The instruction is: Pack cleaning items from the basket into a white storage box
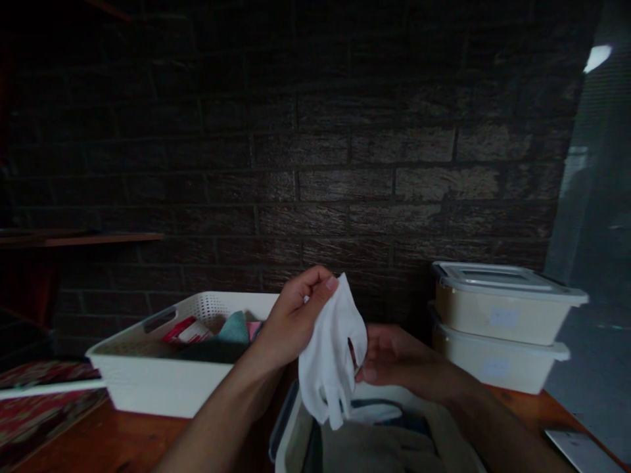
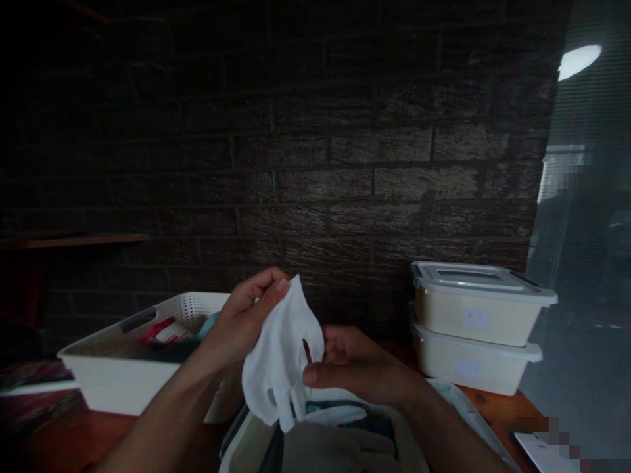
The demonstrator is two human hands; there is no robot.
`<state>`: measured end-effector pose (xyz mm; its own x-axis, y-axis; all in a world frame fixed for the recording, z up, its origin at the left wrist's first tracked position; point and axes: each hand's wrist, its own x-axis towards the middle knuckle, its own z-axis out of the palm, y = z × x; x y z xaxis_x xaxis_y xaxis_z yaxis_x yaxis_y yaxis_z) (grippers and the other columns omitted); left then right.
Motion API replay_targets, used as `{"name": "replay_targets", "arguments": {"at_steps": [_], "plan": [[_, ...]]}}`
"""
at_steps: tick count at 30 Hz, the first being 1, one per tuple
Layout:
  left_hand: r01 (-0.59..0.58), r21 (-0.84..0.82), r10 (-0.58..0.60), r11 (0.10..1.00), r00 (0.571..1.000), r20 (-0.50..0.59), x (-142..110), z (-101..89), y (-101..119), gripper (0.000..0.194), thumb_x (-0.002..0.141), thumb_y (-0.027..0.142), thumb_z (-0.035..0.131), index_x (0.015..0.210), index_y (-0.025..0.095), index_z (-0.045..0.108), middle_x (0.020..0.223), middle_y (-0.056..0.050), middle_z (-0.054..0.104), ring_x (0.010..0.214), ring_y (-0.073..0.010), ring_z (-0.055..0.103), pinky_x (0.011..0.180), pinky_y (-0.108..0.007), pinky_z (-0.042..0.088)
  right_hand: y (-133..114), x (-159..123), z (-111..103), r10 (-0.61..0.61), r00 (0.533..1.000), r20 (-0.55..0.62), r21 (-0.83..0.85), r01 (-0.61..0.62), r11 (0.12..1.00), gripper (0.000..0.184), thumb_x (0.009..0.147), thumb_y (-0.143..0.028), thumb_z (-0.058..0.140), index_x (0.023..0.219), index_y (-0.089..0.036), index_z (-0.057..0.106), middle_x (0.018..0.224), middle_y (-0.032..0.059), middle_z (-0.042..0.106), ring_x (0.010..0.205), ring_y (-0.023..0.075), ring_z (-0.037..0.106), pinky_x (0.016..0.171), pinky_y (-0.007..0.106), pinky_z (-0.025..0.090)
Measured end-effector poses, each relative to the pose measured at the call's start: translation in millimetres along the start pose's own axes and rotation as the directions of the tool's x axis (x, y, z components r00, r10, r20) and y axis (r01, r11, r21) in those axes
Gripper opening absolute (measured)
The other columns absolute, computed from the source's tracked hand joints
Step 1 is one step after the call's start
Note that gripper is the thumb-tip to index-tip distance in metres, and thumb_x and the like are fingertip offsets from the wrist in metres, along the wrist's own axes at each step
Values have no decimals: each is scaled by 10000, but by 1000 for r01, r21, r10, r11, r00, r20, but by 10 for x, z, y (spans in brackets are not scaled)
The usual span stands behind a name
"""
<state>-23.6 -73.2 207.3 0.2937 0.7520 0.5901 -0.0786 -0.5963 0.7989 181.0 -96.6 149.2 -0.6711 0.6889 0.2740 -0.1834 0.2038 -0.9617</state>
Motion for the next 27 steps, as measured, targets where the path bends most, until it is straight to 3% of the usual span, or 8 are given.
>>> {"name": "replay_targets", "arguments": {"at_steps": [3,7,12,16,19,22,25,27], "plan": [[12,-41,-15,999,998,-64,19,5,-19,341,901,466,648,761,174,542,607,39,489,530,-76,394,470,-165,304,93,-5,-54,88,996,-24,-44,-89,995,353,808,-379,802,990,-90,714,930,74,709,815,167,634,797,291,474],[3,-98,-25,995,974,-224,88,-39,-76,306,877,442,680,778,171,577,611,35,516,522,-75,413,470,-164,309,73,-25,-149,8,996,-90,-203,-26,979,341,915,-404,689,781,-90,681,755,35,653,698,110,565,718,245,435],[-49,-161,-20,986,916,-401,211,-220,-185,282,861,436,698,806,177,603,644,29,540,534,-82,445,481,-167,337,10,-31,-163,-32,974,-224,-192,-12,981,379,960,-481,606,873,-116,655,602,-4,621,465,77,514,472,198,385],[-100,-160,13,982,882,-471,253,-283,-244,284,854,436,703,783,182,598,617,38,514,510,-84,433,468,-173,332,13,-34,-155,21,954,-300,-196,-83,977,469,924,-540,631,773,-97,677,467,15,610,318,79,464,354,186,347],[-102,-140,27,985,891,-453,251,-283,-249,289,848,442,711,782,182,603,615,41,510,511,-80,424,467,-169,330,14,-43,-207,9,955,-296,-187,-67,980,460,930,-529,630,850,-84,715,520,39,660,364,100,555,378,183,400],[-153,-127,65,980,850,-522,267,-347,-242,268,843,426,713,790,182,615,604,44,502,497,-80,417,450,-170,319,10,-78,-323,-2,970,-245,-150,-36,988,405,946,-471,638,1023,-83,728,667,71,728,506,130,669,452,189,464],[-203,-121,96,972,807,-583,291,-428,-228,241,845,410,709,814,183,632,607,41,512,502,-87,447,455,-173,338,6,-119,-419,30,980,-196,-128,-56,990,393,953,-445,637,1025,-71,732,688,91,738,528,156,691,456,208,480],[-206,-125,96,970,807,-583,282,-416,-204,240,845,410,709,817,185,630,614,39,518,509,-89,459,461,-173,348,7,-123,-430,38,981,-192,-145,-67,987,398,958,-447,627,1022,-71,741,683,92,737,525,157,687,455,211,476]]}}
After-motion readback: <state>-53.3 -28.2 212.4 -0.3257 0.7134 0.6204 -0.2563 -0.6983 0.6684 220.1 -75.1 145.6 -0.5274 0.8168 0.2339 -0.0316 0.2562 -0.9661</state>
